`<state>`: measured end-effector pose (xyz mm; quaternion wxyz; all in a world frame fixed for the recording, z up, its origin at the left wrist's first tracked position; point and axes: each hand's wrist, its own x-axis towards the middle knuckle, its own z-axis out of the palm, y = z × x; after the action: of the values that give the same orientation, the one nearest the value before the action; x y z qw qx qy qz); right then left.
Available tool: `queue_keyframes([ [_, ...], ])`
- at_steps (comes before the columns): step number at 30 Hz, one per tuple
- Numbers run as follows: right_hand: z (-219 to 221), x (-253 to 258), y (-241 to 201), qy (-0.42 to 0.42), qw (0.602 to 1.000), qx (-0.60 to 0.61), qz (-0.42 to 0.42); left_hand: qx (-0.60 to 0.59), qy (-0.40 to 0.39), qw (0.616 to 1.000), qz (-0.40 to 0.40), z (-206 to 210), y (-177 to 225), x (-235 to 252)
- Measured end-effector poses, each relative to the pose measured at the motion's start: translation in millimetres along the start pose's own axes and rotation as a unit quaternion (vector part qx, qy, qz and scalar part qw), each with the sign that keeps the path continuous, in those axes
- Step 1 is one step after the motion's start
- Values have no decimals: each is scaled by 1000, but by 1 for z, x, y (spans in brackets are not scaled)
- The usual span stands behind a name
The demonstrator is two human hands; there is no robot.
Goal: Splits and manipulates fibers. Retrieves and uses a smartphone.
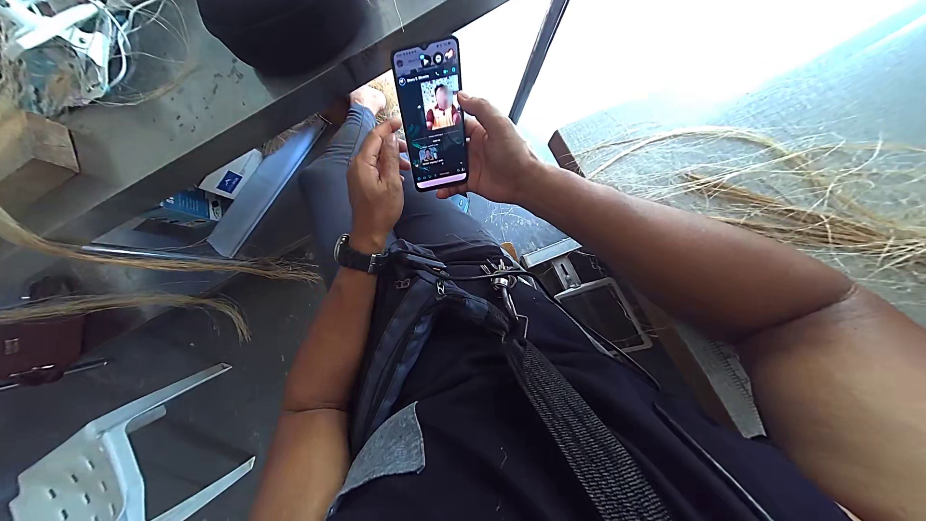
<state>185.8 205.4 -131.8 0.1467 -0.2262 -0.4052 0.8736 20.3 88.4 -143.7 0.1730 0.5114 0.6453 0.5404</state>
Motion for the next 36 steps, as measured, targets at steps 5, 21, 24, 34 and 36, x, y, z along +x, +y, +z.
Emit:
queue_keyframes([
  [5,1,-1,1,-17,1000,-3,12,-13,11,999,29,1,0,-3],
  [21,5,-2,2,-21,1000,-5,9,-53,25,998,35,0,-1,-5],
  [24,9,-4,2,-3,1000,-4,7,-59,30,997,34,0,1,-5],
  [34,7,-7,5,-44,995,-77,-47,-54,43,996,52,1,2,-8],
  [36,5,-6,6,-56,994,-79,-53,-55,45,996,53,1,2,-9],
])
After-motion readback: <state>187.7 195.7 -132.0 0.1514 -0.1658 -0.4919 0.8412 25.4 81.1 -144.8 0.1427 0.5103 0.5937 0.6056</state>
